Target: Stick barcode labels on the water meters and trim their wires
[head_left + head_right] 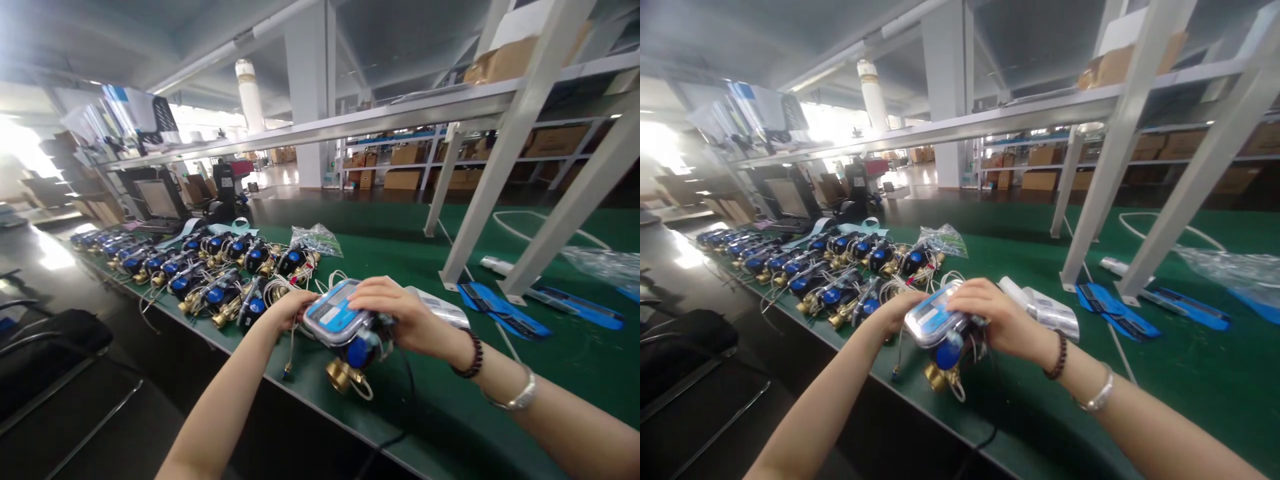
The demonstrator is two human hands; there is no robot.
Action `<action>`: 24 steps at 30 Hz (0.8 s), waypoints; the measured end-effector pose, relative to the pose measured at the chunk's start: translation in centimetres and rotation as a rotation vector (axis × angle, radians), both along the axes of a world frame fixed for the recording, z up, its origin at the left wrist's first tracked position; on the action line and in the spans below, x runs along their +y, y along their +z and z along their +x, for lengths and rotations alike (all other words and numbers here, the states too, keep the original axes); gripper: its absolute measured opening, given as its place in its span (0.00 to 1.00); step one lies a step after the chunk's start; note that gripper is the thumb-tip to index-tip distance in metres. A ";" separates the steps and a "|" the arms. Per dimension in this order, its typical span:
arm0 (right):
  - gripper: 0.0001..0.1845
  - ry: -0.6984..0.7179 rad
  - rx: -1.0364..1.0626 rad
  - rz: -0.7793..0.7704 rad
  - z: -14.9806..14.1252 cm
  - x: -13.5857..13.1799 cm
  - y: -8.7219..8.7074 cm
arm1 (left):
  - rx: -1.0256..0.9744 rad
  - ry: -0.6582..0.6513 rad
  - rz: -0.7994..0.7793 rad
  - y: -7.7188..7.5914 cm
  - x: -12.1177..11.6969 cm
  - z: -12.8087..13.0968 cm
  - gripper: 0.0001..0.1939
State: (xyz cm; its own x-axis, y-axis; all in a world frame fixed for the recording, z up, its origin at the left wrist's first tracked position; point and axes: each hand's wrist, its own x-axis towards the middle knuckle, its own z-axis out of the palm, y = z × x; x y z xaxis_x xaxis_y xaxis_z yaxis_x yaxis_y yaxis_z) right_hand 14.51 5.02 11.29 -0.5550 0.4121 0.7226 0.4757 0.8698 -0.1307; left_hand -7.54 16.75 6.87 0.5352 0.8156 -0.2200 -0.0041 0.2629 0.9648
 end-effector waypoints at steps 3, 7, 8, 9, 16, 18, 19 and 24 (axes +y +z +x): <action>0.17 0.019 -0.166 -0.085 -1.1 2.3 -3.1 | 0.079 0.037 0.093 0.3 -1.7 -1.5 0.13; 0.16 -0.054 -0.122 -0.113 -0.2 3.2 -5.8 | 0.199 0.135 0.301 0.3 -4.2 -4.2 0.19; 0.16 -0.053 -0.094 -0.102 0.1 2.9 -6.0 | 0.225 0.157 0.386 0.4 -4.4 -4.7 0.22; 0.16 -0.049 -0.063 -0.086 0.4 2.4 -6.0 | 0.260 0.151 0.506 0.5 -4.4 -4.8 0.25; 0.13 -0.113 0.208 0.024 2.2 -2.3 -4.5 | 0.654 -0.550 1.148 -0.7 -1.9 2.0 0.45; 0.13 -0.155 0.180 0.030 3.3 -3.5 -4.1 | 0.446 -0.647 0.967 -1.6 -1.8 3.9 0.33; 0.13 -0.189 0.165 0.035 4.1 -4.1 -3.9 | 0.288 -0.675 0.773 -2.2 -1.9 4.3 0.26; 0.16 -0.443 0.292 0.141 7.7 -5.9 -1.8 | -0.140 -0.634 -0.073 -5.4 -2.4 2.7 0.18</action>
